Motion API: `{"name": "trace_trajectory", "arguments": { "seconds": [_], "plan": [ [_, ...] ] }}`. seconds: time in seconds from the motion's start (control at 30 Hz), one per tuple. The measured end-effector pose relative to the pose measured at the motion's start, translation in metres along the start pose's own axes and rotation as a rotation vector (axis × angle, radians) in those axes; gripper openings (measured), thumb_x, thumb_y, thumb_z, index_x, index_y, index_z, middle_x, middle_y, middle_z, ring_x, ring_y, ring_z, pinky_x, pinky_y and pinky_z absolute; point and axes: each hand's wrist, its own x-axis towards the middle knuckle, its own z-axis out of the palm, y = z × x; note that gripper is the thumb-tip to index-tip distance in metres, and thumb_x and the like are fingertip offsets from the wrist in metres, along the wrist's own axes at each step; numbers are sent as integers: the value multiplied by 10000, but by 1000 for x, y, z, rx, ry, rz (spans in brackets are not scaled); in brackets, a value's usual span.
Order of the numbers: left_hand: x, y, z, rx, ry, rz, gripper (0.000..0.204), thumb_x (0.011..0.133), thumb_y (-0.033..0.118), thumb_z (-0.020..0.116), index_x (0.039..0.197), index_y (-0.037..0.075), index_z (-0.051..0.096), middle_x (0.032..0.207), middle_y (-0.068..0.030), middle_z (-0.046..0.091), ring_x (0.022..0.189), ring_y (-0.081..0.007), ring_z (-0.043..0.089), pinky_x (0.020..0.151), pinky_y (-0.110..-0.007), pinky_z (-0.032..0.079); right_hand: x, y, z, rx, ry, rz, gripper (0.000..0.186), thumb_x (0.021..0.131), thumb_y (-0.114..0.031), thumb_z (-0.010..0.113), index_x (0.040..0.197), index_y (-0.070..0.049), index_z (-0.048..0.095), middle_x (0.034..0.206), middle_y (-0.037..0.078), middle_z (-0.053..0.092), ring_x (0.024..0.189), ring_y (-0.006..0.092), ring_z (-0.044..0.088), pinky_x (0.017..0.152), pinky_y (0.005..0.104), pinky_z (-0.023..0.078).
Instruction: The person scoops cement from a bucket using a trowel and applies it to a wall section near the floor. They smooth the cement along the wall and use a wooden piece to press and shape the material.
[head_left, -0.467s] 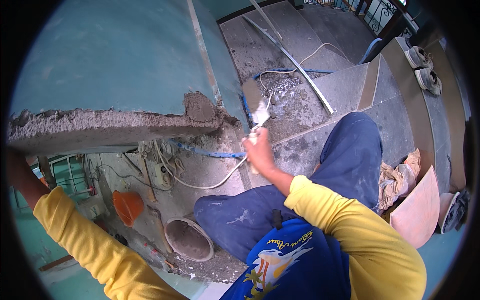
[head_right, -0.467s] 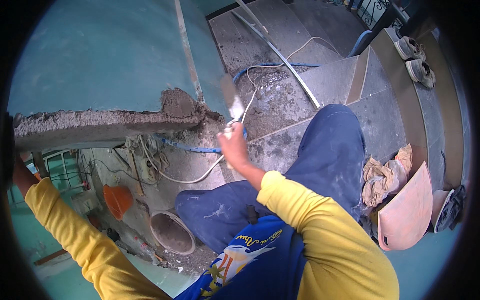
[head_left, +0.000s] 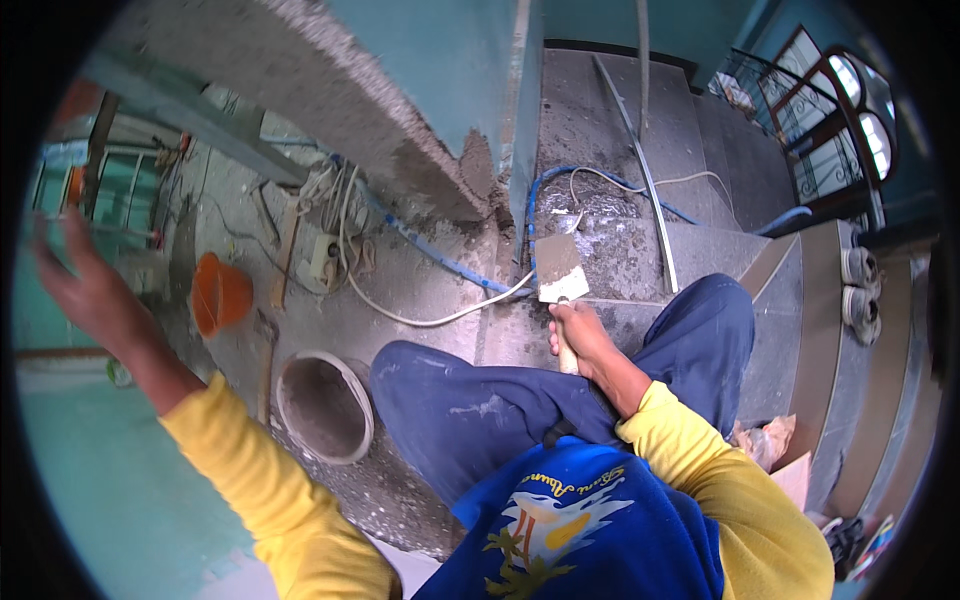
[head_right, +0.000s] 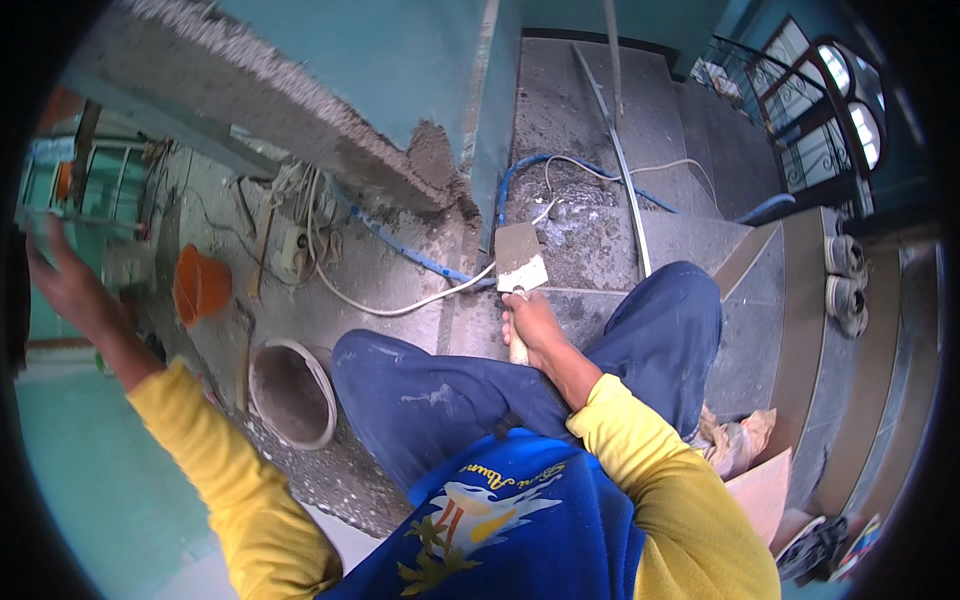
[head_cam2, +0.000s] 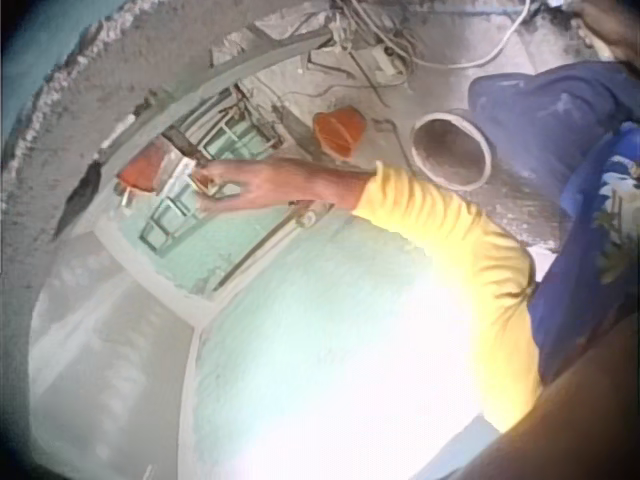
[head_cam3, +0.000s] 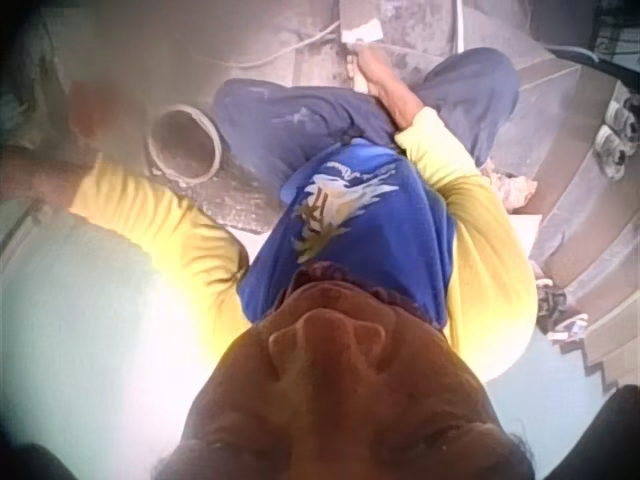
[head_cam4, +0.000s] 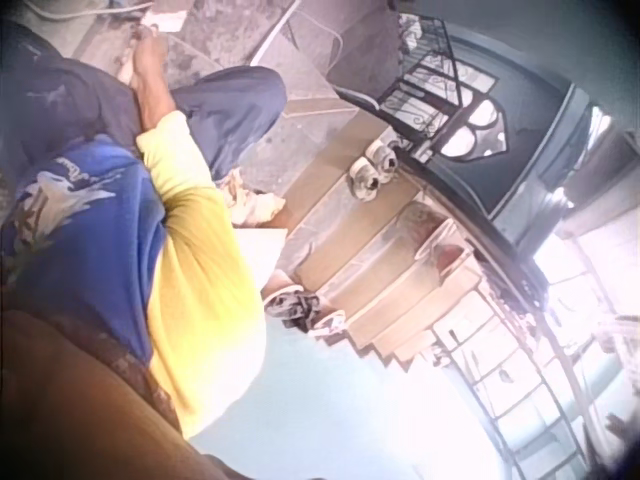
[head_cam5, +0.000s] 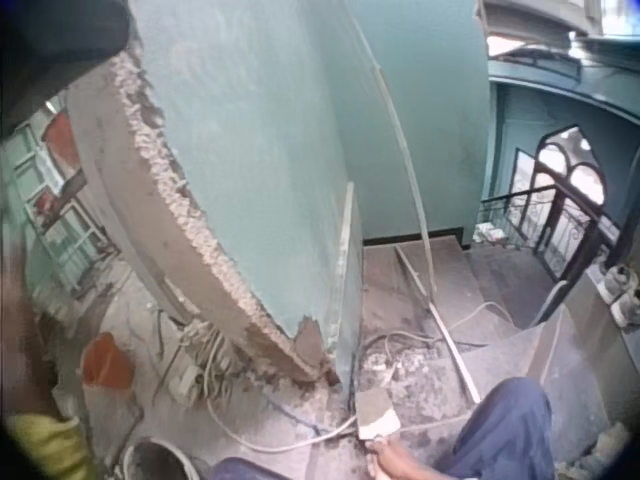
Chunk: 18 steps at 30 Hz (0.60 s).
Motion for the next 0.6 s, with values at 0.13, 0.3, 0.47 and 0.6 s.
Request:
{"name": "trace_trajectory", "arguments": {
  "seconds": [0.13, 0.3, 0.47, 0.6],
  "plan": [
    [-204, -235, -142, 297, -388, -467, 582, 1038, 439, 700, 1381, -31, 682, 1388, -233, 700, 1326, -353, 637, 1140, -432, 467, -26, -10, 9, -259, -103, 17, 326, 1054, -211, 627, 1294, -26, 506, 892, 65, 570, 605, 149, 574, 499, 325, 507],
    [-401, -369, -376, 436, -562, -1135, 479, 1076, 416, 534, 1290, 33, 726, 1113, -147, 775, 959, -307, 704, 775, -467, 538, -70, -23, 79, -857, -385, -393, 444, 1073, -297, 610, 1402, -4, 552, 1067, 201, 708, 833, 314, 719, 773, 444, 570],
    [-414, -210, -266, -113, -442, -1728, 515, 1077, 297, 589, 1554, 108, 544, 1237, -33, 731, 849, -139, 691, 553, -264, 538, -112, -56, 182, -1261, -614, -760, 409, 1075, -324, 604, 1284, 27, 597, 1077, 317, 718, 1051, 504, 696, 922, 530, 525],
    [-368, -160, -248, -193, -323, -1637, 558, 1048, 168, 652, 1575, 51, 508, 1341, -74, 726, 956, -109, 720, 549, -214, 538, -104, -20, 262, -1653, -944, -859, 399, 1064, -316, 621, 1108, 81, 637, 1050, 328, 720, 1032, 506, 694, 931, 586, 518]
  ]
}}
